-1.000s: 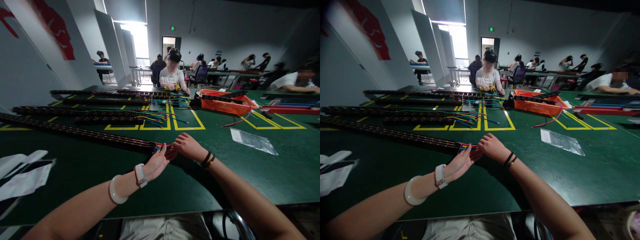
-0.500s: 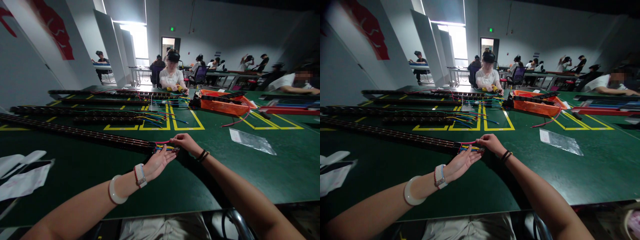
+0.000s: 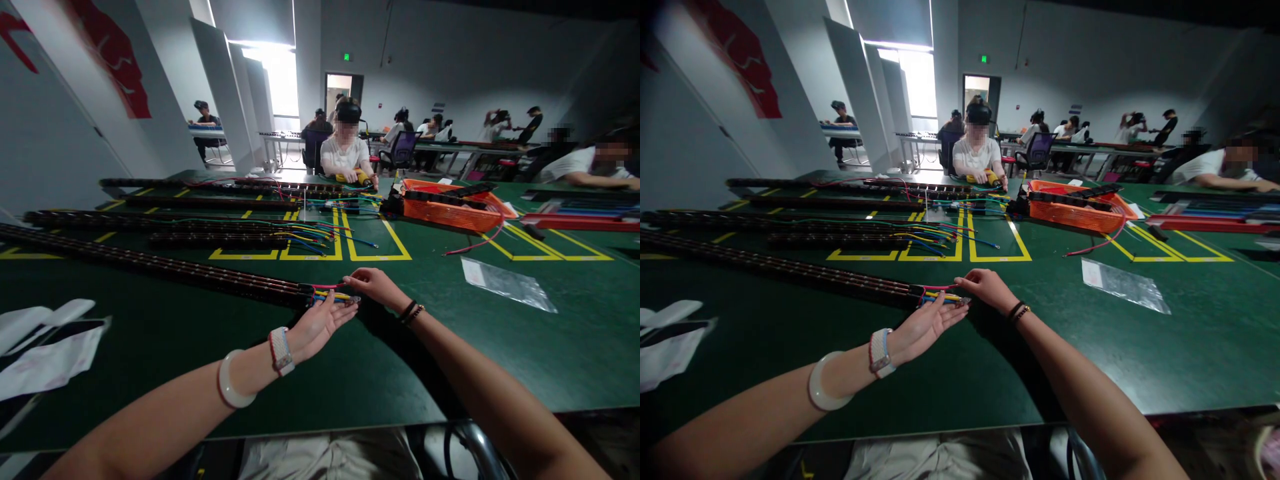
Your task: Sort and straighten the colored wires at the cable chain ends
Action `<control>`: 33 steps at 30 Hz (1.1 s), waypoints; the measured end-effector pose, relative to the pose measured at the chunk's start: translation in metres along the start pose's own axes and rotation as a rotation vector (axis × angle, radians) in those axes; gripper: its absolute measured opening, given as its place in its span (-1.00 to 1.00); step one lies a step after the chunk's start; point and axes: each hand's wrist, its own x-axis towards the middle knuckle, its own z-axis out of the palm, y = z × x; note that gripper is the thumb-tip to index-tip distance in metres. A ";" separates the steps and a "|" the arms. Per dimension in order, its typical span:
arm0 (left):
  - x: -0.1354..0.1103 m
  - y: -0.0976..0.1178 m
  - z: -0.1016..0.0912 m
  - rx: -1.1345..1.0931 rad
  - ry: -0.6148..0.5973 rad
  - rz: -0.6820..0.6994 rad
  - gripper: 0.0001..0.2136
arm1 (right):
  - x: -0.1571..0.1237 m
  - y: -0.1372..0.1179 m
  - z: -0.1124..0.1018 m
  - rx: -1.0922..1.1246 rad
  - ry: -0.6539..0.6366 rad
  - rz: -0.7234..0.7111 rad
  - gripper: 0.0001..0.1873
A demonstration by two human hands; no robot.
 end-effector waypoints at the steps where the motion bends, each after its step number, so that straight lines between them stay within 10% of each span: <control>1: 0.000 0.000 0.000 -0.001 0.000 -0.002 -0.79 | -0.005 -0.003 -0.005 -0.055 0.004 0.013 -0.42; 10: -0.002 0.002 0.002 0.005 0.008 -0.010 -0.77 | -0.019 -0.017 -0.019 -0.164 -0.339 -0.101 -0.41; 26: -0.007 0.003 0.003 0.103 -0.050 0.011 -0.71 | 0.000 0.001 0.006 -0.364 0.144 -0.047 -0.47; 33: -0.004 0.002 0.001 0.056 -0.032 0.000 -0.75 | -0.011 0.000 -0.014 -0.161 -0.250 0.101 -0.34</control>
